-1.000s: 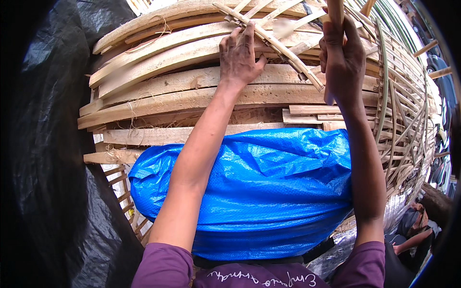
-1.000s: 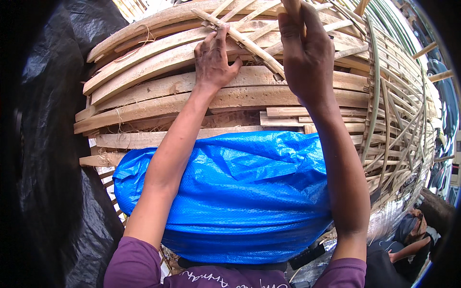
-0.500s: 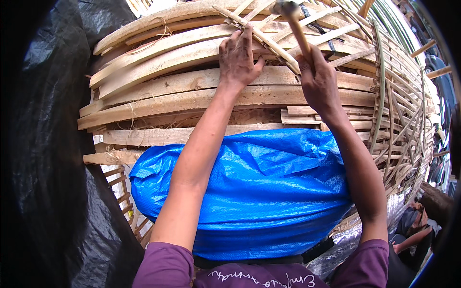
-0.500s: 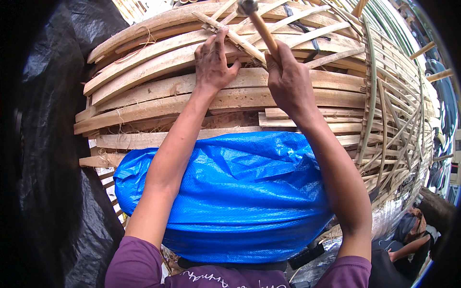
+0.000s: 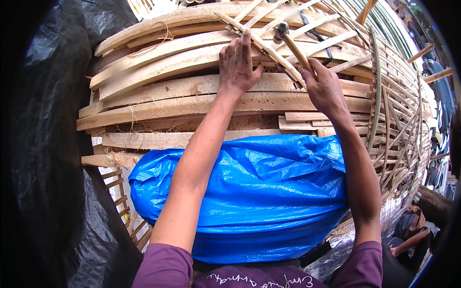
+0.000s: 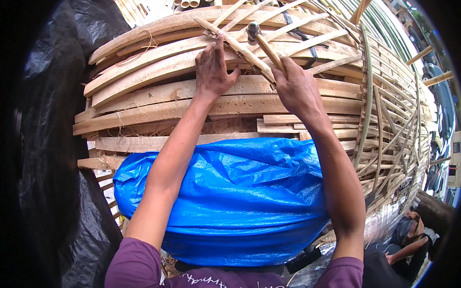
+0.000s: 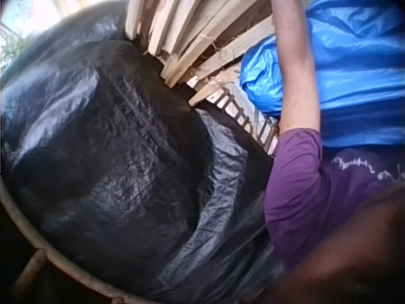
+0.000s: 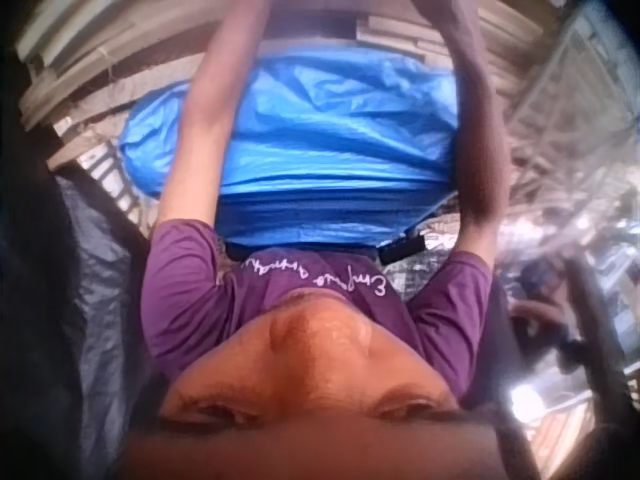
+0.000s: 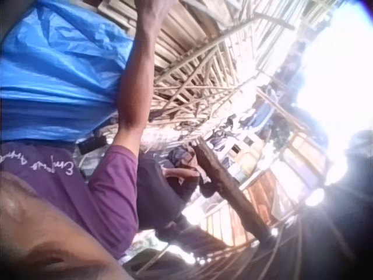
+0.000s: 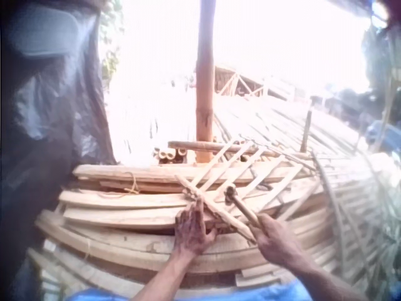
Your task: The person hammers nails into a bamboo frame, secures a blue tarp over the structure, and prepares thin bamboo strips by hand.
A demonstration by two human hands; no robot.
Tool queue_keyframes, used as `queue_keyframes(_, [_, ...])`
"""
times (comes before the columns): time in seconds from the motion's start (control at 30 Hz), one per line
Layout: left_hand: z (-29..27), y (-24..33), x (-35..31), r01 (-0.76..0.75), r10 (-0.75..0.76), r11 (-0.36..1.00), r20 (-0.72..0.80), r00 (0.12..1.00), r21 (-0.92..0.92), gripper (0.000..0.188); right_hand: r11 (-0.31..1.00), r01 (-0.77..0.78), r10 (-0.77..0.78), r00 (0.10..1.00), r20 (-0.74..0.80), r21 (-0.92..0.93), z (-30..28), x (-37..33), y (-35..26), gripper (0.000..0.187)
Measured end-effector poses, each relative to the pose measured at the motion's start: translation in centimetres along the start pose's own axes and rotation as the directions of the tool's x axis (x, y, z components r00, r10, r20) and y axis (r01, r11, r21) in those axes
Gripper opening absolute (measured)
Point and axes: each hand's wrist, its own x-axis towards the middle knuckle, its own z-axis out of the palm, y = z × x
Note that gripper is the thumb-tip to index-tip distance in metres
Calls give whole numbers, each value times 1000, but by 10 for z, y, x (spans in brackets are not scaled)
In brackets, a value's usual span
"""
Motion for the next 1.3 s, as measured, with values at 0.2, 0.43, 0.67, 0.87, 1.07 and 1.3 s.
queue_keyframes(0.2, [-1,-7,1,-21,22,999,-36,999,27,108,864,140,4,959,-284,484,-18,5,-43,23])
queue_keyframes(0.43, [-2,0,-3,2,-5,999,-54,999,-54,112,996,-38,34,998,48,83,-5,5,-12,28])
queue_keyframes(0.67, [-5,-1,2,-4,-1,999,-81,997,-55,113,859,236,-52,923,-382,454,-1,7,-32,20])
queue_keyframes(0.87, [-9,-1,2,5,-14,987,-51,999,-160,109,1000,5,-4,991,132,-10,2,-8,-14,26])
queue_keyframes(1.07, [-20,-9,-4,16,-19,974,-11,1000,-224,99,576,-395,244,919,310,716,-33,-23,-51,27])
queue_keyframes(1.3, [-52,-11,-26,-135,165,974,157,974,-184,95,-455,135,549,820,158,880,-12,-61,-48,32])
